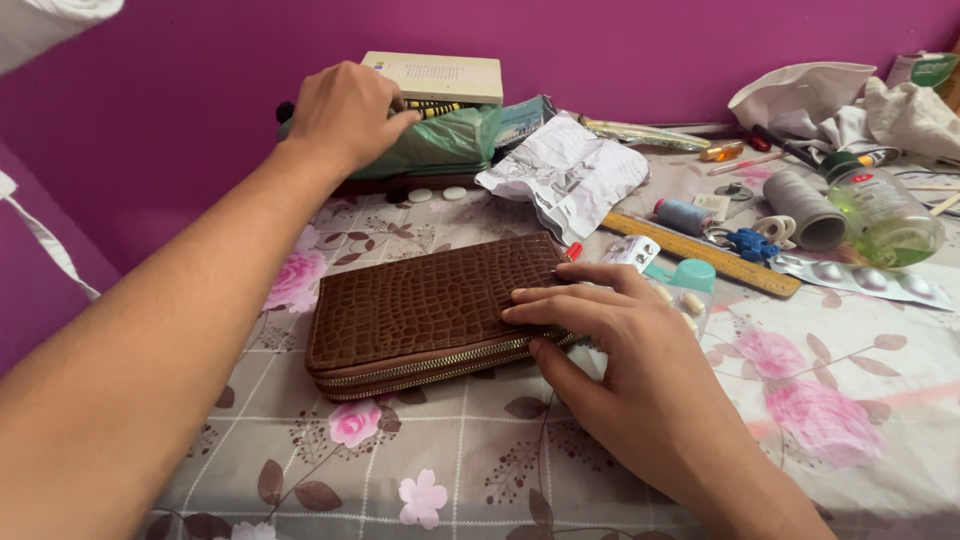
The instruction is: The person organizes various items on a cluttered table, picking up a book, a wallet, a notebook, and blister packs of pills. They move these items to a nearby bed and handle sewing supplies like thread spools and a ruler.
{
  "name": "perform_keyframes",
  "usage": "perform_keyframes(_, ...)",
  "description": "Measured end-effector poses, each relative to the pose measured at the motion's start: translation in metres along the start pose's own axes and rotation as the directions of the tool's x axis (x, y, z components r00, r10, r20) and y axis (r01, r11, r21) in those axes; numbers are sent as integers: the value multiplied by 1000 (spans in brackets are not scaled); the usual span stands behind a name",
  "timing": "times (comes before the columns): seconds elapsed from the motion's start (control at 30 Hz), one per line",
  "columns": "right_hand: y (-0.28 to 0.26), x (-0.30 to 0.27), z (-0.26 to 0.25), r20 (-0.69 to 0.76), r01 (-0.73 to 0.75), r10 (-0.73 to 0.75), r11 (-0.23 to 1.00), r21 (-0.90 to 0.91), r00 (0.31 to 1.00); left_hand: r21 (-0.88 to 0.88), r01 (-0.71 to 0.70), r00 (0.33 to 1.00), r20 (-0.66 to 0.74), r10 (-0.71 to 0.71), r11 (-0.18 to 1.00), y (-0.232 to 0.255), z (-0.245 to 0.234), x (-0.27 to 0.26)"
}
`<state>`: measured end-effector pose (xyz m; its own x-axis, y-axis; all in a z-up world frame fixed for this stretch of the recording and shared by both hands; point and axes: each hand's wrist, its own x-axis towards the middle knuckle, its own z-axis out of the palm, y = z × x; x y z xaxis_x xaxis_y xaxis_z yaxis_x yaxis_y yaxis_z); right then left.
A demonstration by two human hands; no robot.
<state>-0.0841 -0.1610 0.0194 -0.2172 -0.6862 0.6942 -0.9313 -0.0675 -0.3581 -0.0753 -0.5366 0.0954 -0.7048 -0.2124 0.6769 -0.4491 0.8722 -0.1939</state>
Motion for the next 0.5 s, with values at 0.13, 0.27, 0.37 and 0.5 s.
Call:
perform_keyframes(0.13,1,-1,0,-6,7,-7,1000,-3,1000,50,-118,986,-111,123,992,-2,4,15)
perform_keyframes(0.27,2,-3,1,-24,16,-15,1000,14,1000,139,-206,957,-179,229,969,8,24,37)
perform_keyframes(0.37,4,-6,2,-26,6,-5,999,50,1000,162,-237,942,-202,268,958,21,42,50)
perform_keyframes(0.5,6,-7,2,-11,24,-24,996,82,1000,158,-240,939,-213,270,958,31,61,71)
